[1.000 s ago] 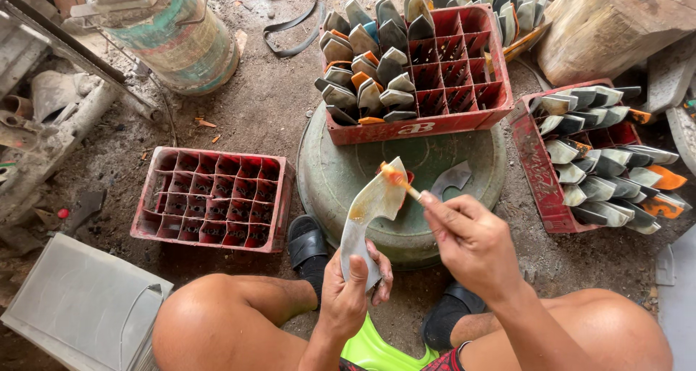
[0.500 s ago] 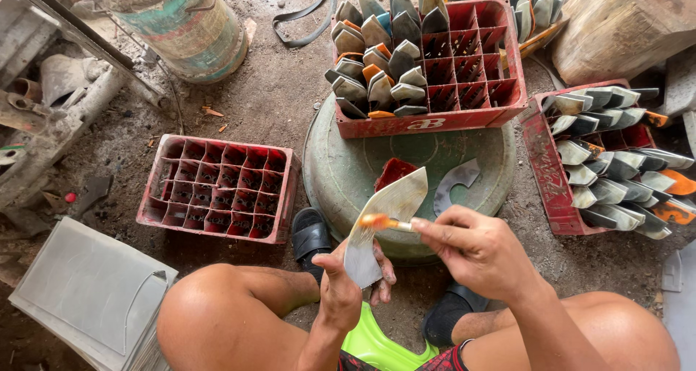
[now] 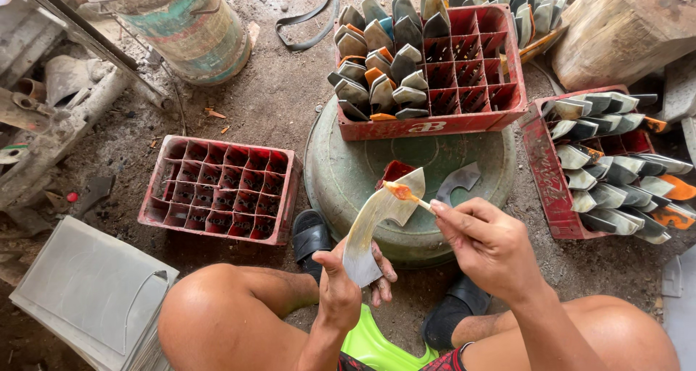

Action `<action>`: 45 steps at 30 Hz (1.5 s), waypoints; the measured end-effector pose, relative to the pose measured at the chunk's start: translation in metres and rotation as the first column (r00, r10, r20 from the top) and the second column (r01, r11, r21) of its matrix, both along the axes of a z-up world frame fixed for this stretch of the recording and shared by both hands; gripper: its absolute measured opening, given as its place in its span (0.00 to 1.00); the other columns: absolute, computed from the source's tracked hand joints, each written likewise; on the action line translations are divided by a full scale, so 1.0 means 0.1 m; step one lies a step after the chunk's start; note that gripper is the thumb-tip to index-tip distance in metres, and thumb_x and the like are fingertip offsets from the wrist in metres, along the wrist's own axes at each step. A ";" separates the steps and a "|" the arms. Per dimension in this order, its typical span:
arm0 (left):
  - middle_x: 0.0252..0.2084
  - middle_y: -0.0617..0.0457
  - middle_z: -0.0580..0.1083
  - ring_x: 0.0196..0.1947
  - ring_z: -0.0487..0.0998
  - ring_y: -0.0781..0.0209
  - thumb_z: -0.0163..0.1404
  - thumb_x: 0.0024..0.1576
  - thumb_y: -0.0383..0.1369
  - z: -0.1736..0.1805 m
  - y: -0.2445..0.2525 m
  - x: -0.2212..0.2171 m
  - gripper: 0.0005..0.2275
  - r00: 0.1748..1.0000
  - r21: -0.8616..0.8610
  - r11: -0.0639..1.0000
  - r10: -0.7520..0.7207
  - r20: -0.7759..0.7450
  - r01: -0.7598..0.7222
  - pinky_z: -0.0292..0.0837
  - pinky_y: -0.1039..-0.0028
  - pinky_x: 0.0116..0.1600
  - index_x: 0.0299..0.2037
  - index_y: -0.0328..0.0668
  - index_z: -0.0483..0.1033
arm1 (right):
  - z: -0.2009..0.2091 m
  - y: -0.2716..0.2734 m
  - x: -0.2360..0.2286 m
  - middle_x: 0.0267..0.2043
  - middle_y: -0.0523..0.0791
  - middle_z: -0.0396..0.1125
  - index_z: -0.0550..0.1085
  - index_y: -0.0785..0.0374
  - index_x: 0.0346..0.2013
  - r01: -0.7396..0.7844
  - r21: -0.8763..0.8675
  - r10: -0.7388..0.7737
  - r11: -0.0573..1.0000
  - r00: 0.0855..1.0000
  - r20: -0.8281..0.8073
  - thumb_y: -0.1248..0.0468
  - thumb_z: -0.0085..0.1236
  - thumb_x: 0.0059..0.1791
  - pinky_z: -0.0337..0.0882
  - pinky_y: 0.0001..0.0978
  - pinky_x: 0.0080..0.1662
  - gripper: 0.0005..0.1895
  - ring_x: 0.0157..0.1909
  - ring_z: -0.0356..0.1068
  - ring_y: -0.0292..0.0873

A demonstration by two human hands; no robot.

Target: The person sits on the ground and uses a small brush to apply red paint to the curved edges of metal blades. They repeatedly dip the brush into a small container of paint and coat each blade before placing it into a red crate.

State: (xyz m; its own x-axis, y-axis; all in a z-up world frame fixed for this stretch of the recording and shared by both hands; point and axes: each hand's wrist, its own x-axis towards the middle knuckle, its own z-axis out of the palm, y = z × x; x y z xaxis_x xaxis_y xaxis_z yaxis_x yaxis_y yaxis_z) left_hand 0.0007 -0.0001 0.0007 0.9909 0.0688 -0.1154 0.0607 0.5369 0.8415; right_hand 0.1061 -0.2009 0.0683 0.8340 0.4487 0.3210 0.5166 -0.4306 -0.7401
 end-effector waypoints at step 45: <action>0.41 0.47 0.69 0.39 0.74 0.52 0.51 0.62 0.40 0.76 0.45 0.10 0.16 0.958 0.965 0.222 -0.217 0.187 -0.138 0.74 0.64 0.39 0.54 0.38 0.71 | 0.33 -0.29 0.17 0.37 0.41 0.73 0.80 0.57 0.51 0.016 0.038 -0.020 0.999 0.996 0.087 0.70 0.63 0.48 0.71 0.25 0.32 0.16 0.30 0.71 0.32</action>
State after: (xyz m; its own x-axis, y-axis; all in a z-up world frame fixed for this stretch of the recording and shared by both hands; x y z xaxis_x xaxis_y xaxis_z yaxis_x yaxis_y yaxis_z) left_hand 0.0109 0.0446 0.0772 0.9689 -0.0897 0.2306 -0.2270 -0.6938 0.6835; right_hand 0.1230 -0.2301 0.1014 0.8098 0.4203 0.4095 0.5726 -0.4134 -0.7080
